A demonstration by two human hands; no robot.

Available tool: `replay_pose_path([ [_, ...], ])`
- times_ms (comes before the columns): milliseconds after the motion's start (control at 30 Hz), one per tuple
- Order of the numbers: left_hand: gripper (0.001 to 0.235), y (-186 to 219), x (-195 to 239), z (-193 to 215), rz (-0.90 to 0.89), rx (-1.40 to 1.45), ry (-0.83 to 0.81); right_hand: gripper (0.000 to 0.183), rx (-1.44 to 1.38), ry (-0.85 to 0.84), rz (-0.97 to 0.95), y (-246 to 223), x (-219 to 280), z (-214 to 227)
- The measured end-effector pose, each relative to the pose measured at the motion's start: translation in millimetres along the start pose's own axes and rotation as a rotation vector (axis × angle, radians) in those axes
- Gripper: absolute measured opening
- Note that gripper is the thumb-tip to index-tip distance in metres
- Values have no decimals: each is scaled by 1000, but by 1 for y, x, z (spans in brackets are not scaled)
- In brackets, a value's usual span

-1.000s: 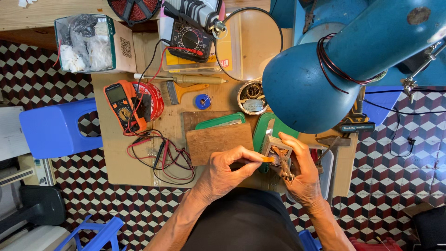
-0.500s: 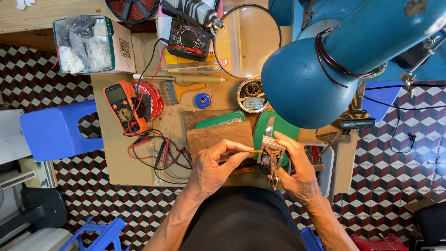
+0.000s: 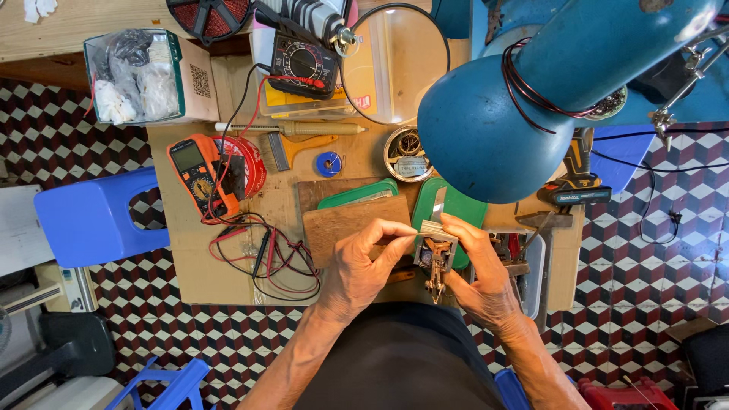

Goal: The person uses a hammer to tap a small metal electrical component on a wooden block, then connects multimeter probes to test it. They repeatedly tap the component with the hammer and inspect it with a magnifying glass, adjusting wires and the component throughout.

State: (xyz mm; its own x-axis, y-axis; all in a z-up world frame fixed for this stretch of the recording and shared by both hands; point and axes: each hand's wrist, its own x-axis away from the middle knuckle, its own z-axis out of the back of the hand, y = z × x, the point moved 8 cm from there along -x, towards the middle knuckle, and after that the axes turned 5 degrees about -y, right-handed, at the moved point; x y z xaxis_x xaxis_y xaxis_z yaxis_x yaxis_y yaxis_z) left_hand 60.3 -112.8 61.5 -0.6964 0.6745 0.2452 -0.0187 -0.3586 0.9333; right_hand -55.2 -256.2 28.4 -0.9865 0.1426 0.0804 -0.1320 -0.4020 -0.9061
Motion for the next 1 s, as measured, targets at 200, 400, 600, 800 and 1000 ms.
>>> replay_pose_path([
  [200,10,0,4,4,-12,19,16,74,12,1,4,1,-1,0],
  [400,13,1,6,5,-8,-61,-3,75,41,-2,31,0,0,0],
  [600,14,12,7,5,-143,-187,-40,77,71,-24,40,1,1,-2],
  [800,16,17,9,6,-220,-221,-96,78,108,-31,126,-5,0,-2],
  [1000,15,13,9,6,-187,-204,-107,80,153,-67,116,-9,-1,-4],
])
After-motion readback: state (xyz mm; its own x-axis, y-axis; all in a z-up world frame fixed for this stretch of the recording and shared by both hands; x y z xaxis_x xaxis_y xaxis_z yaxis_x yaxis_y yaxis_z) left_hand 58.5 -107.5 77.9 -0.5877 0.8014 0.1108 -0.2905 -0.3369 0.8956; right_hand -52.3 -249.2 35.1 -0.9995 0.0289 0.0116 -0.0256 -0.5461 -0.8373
